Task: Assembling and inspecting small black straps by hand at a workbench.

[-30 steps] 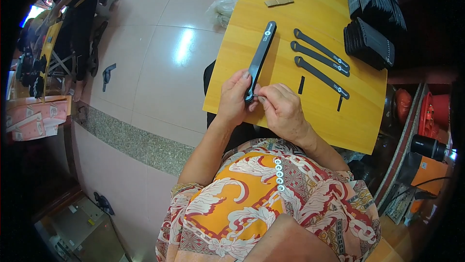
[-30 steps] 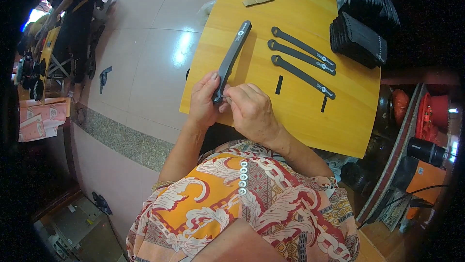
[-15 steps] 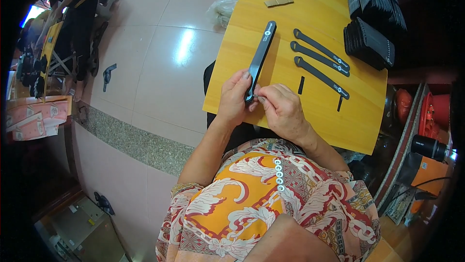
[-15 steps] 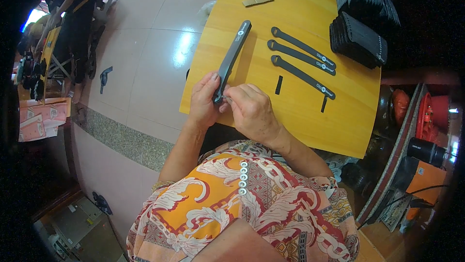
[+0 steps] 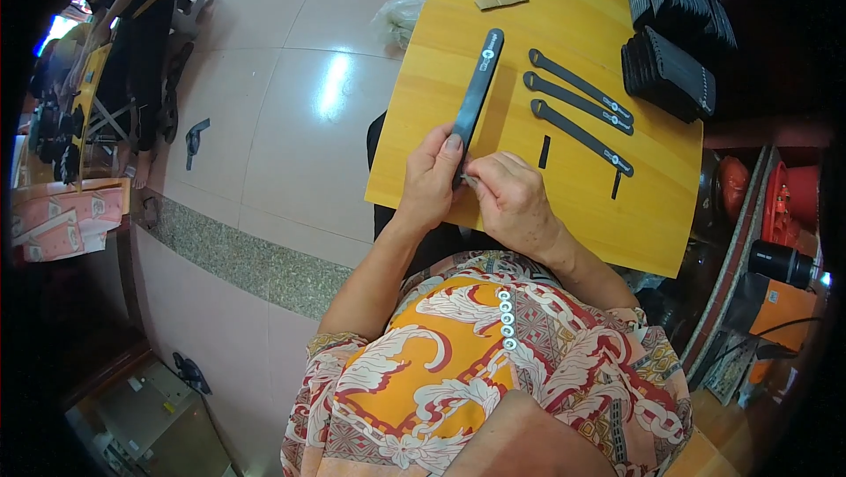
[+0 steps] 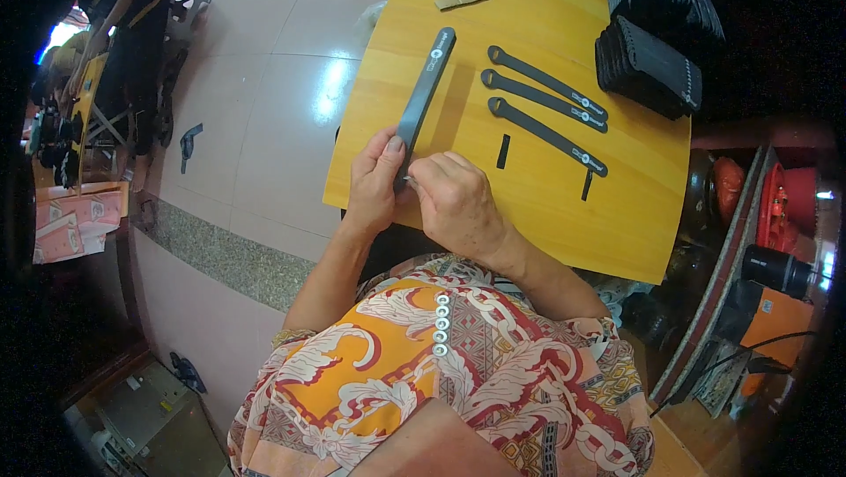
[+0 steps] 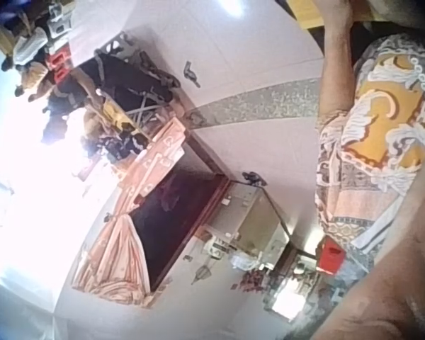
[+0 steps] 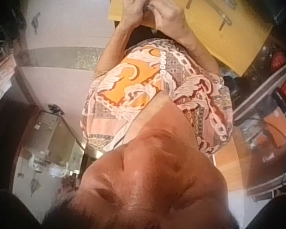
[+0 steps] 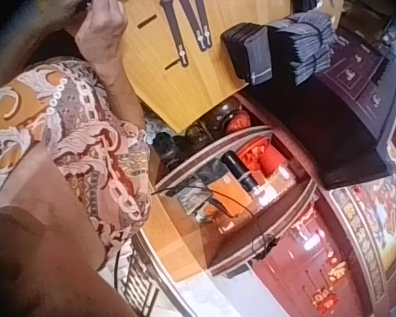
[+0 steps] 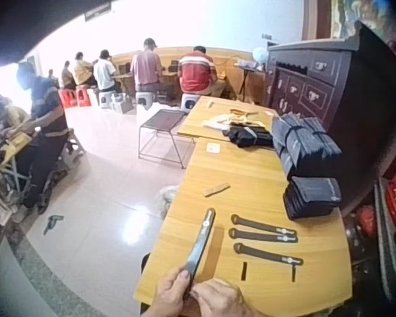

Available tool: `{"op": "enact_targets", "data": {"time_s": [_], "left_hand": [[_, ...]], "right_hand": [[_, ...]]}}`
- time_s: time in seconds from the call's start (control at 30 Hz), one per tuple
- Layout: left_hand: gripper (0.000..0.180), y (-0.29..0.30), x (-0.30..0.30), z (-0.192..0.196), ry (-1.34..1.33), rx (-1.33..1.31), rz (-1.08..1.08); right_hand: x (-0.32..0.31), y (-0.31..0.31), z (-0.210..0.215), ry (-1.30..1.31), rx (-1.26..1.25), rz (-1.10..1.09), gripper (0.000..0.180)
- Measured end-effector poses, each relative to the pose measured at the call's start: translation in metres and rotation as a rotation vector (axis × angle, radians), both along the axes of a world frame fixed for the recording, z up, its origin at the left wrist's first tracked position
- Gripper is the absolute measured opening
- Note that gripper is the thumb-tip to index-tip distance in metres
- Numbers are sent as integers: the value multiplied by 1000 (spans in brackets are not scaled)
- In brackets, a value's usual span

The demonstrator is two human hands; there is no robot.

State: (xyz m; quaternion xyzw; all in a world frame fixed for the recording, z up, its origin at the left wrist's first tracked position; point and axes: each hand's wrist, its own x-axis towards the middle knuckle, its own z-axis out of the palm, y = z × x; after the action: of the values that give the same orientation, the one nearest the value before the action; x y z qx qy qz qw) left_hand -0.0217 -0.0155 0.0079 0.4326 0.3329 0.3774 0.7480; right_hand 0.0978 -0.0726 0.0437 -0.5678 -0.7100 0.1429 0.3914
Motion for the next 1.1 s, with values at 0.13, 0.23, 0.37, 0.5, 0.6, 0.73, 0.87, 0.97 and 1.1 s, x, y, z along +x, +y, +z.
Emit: {"op": "enact_targets", "data": {"time_s": [0.13,0.23,0.37,0.5,0.6,0.73,0.87,0.97,1.1], "left_hand": [[28,2,0,0,102,106,-57],[28,2,-2,4,126,56,-104],[27,0,1,-1,143,152,-52],[27,-2,5,-3,183,264,2],[26,-1,7,-3,240,252,-21],[25,-5,15,-9,405,485,77],[24,-13,14,-6,291,371,112],[26,-11,8,-5,179,236,23],[29,-10,6,-4,95,178,-14]], "right_hand": [[5,1,1,-1,-3,44,7],[6,0,1,-24,1,63,7],[0,-3,4,245,-173,-16,4],[0,-3,-1,58,-13,-26,3],[8,-3,9,-293,70,49,3],[13,-5,0,-335,64,55,4],[15,-6,-6,325,-325,-71,5],[22,-7,-7,544,-609,-34,10],[29,-1,5,225,-688,90,16]]}}
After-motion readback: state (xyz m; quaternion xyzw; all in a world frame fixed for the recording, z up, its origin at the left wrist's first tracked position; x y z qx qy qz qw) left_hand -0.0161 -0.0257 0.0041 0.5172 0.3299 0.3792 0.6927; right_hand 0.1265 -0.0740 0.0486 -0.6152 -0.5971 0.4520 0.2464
